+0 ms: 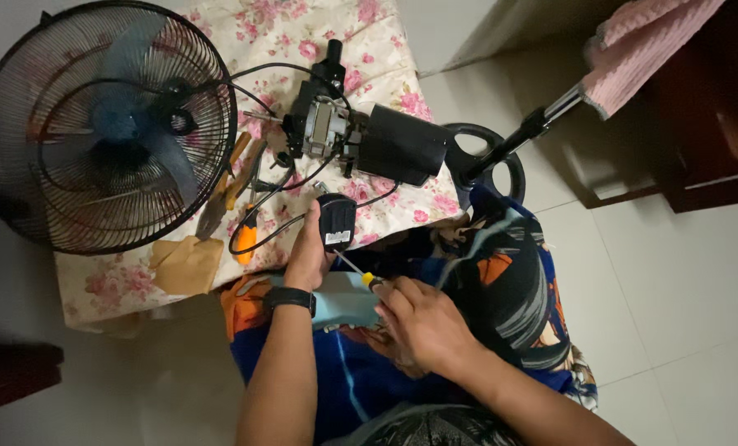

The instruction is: The person uses a screwdriver to remove screws from a small black plastic fan component, then wipes the exposed interior with a pink cloth. The fan blade and motor assembly remain on the table.

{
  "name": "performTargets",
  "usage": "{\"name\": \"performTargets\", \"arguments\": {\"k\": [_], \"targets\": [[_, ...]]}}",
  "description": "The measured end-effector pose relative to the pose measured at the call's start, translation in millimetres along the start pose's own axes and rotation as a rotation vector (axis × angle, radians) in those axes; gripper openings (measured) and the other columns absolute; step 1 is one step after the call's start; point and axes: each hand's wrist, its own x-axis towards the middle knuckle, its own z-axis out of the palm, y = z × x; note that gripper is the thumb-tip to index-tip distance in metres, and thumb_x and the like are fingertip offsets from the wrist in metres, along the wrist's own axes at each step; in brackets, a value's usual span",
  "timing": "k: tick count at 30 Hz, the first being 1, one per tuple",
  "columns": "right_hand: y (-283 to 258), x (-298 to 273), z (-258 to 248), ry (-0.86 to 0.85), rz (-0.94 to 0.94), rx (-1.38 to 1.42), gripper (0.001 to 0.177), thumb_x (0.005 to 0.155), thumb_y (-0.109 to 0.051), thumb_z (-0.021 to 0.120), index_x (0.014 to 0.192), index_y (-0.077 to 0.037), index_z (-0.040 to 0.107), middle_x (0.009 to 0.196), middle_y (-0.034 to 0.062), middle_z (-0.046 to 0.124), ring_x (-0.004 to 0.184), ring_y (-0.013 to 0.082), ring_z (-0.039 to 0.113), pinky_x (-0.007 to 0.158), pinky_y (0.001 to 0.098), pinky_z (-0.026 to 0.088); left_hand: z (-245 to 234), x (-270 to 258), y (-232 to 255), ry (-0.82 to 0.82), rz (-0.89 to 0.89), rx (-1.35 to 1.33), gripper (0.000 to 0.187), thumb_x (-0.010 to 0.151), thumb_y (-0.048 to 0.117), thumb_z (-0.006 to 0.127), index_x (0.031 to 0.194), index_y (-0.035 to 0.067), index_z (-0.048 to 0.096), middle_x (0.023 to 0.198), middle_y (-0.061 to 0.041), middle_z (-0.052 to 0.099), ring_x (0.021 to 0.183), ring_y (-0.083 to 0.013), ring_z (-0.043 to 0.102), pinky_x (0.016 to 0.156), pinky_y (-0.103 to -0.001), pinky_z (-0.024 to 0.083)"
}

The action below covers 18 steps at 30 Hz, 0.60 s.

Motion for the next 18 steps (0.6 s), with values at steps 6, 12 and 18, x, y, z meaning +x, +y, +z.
{"name": "performTargets", "arguments": {"k": [6,12,18], "targets": [[-0.6,6.5,-8.0,-0.061,0.36,0.31,0.029,0.099,-0.024,0.061,0.121,-0.005,0.061,0.079,0.0157,0.072,0.074,0.0368,0.073,0.064,0.0457,0.054,2.8,-1.1,0.0,-0.019,0.045,0.052,0.062,0.097,0.058,0.053,0.132,0.008,0.065,0.12,0.001,0.076,0.104,-0.0113,0.073,0.091,-0.028,0.057],[-3.4,13.2,-18.4,-0.231,0.429,0.395,0.039,0.099,-0.032,0.057,0.129,-0.007,0.056,0.07,0.0165,0.072,0.063,0.0319,0.075,0.058,0.042,0.057,4.1,-9.6,1.3,-0.086,0.126,0.148,0.068,0.098,0.062,0.047,0.126,0.004,0.07,0.111,-0.006,0.077,0.094,-0.0179,0.074,0.088,-0.033,0.055],[5.2,23.0,-31.7,-0.324,-0.036,-0.072,0.037,0.098,-0.03,0.061,0.124,-0.005,0.058,0.081,0.0176,0.071,0.068,0.0372,0.069,0.059,0.0461,0.055,3.8,-4.3,1.2,0.025,0.161,0.227,0.061,0.099,0.06,0.05,0.128,0.009,0.066,0.117,0.005,0.075,0.103,-0.007,0.072,0.093,-0.026,0.053]]}}
